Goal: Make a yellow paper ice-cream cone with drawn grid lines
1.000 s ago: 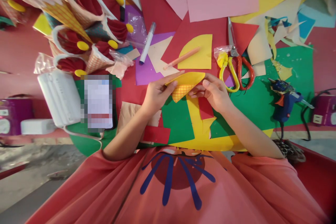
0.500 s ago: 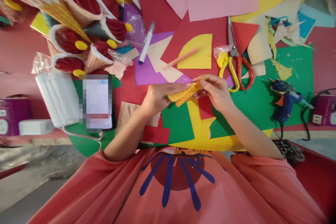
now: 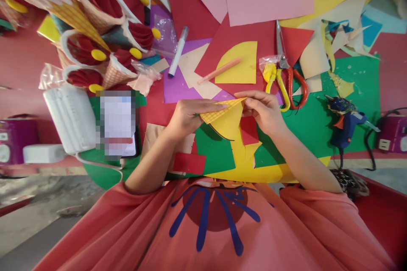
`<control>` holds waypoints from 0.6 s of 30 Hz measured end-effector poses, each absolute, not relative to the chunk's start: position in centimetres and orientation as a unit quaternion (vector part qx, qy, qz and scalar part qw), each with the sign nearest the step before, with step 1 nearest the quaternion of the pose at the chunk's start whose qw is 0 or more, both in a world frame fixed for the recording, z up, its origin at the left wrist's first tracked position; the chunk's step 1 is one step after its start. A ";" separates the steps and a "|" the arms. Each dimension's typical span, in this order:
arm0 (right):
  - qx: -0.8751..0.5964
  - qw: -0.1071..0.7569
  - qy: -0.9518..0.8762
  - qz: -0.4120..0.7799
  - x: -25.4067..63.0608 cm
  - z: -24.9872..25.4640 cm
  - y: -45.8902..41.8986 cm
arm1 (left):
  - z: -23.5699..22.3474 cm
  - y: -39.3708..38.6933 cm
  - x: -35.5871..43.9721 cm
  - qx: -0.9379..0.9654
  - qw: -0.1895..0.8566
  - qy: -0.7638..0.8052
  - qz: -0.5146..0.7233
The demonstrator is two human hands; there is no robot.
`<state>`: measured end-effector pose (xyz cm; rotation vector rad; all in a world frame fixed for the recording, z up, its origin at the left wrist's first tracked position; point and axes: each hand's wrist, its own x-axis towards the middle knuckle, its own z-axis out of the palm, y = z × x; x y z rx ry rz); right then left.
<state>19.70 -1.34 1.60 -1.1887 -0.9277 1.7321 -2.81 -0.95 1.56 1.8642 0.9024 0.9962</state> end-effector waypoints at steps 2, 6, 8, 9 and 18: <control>-0.476 0.407 -0.372 0.685 19.7 1.7 -1.3 | 1.3 -1.0 -2.9 0.759 0.381 0.348 0.398; -0.497 0.401 -0.400 0.658 19.4 1.7 -1.4 | 1.0 -0.9 -2.9 0.787 0.337 0.330 0.398; -0.497 0.403 -0.402 0.655 19.3 1.6 -1.4 | 1.0 -0.9 -3.0 0.793 0.333 0.319 0.398; -0.494 0.406 -0.401 0.656 19.4 1.6 -1.4 | 1.0 -0.9 -3.0 0.794 0.334 0.315 0.399; -0.499 0.402 -0.407 0.650 19.9 1.7 -1.1 | 1.3 -0.6 -3.2 0.784 0.390 0.315 0.365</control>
